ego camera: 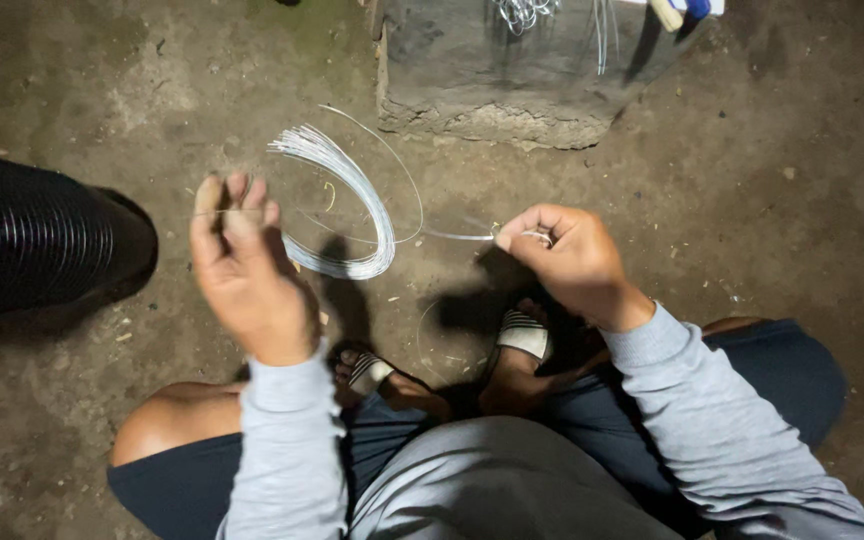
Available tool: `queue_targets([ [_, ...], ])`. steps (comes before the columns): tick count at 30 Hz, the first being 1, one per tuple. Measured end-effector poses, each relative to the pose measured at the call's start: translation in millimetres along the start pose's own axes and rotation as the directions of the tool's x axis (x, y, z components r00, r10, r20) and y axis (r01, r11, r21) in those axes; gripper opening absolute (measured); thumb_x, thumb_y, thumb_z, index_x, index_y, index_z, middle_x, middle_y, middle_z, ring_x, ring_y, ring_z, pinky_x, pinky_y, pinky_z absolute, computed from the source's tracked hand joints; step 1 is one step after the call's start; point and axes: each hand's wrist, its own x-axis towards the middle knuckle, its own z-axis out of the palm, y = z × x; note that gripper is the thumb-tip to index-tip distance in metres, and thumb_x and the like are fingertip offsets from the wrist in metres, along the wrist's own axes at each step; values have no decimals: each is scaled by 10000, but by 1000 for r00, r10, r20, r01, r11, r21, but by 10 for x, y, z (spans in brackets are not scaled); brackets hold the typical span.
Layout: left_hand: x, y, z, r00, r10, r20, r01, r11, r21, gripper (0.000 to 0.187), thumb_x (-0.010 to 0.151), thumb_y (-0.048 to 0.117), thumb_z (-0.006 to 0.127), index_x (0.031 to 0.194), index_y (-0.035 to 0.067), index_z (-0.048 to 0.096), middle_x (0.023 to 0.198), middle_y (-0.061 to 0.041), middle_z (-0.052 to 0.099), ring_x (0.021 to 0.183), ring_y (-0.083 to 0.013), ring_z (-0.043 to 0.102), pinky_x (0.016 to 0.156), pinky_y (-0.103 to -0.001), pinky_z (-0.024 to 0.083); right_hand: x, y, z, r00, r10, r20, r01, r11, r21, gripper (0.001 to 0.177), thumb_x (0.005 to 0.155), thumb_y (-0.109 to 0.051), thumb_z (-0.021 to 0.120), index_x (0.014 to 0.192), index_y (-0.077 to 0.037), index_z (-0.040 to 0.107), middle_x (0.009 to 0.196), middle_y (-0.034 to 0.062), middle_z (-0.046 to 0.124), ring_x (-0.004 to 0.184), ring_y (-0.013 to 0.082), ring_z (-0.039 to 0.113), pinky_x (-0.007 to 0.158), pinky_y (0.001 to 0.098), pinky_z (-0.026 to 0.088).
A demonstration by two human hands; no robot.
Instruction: The person sits on the floor and repeatedly cuts short lengths of thin metal wire from a coil using pliers. They measure the wire by hand, cut it, and place the pieces on the floor.
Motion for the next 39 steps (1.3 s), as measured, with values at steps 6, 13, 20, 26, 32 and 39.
queue_targets([
  [6,-550,58,604,854,160,494,-469,646,602,146,940,110,799,1043,59,710,1095,-92,712,1098,-290,690,1022,-378,537,85,260,72,999,-30,-38,34,992,122,127,952,-98,676,1007,5,727,916,7,748,796,42,648,711,207,530],
  [13,-513,-161,652,819,-240,521,-185,748,637,189,877,146,802,1025,30,790,945,-92,771,857,-213,728,786,-327,552,9,305,270,997,71,36,-71,997,-20,146,957,-137,694,990,-5,746,852,-12,733,739,35,607,656,215,508],
  [20,-439,-421,464,625,-634,455,445,768,460,187,914,151,762,1037,15,798,853,-43,780,733,-45,660,671,-227,540,47,320,152,965,46,257,-84,987,139,155,975,-133,691,1030,-1,749,849,-12,694,749,51,590,684,220,493],
  [26,-476,-404,486,730,-530,432,286,811,510,175,911,146,765,1003,0,790,840,-30,781,730,-57,669,688,-226,550,55,330,111,937,99,336,-214,921,325,180,975,-110,646,1069,5,749,882,23,706,769,82,616,728,239,514],
  [32,-484,-399,471,746,-502,437,295,838,459,164,929,134,717,1002,0,778,874,-37,790,771,-67,697,726,-225,563,81,382,148,952,154,265,-212,955,206,170,965,-95,624,993,25,741,838,33,711,719,93,632,685,245,525],
  [39,-561,-343,534,780,-470,412,122,761,637,133,920,156,725,982,46,766,842,-97,772,737,-156,710,699,-296,558,53,450,181,966,82,246,-126,978,167,151,976,-99,594,964,-1,709,801,-12,658,704,60,582,652,221,485],
])
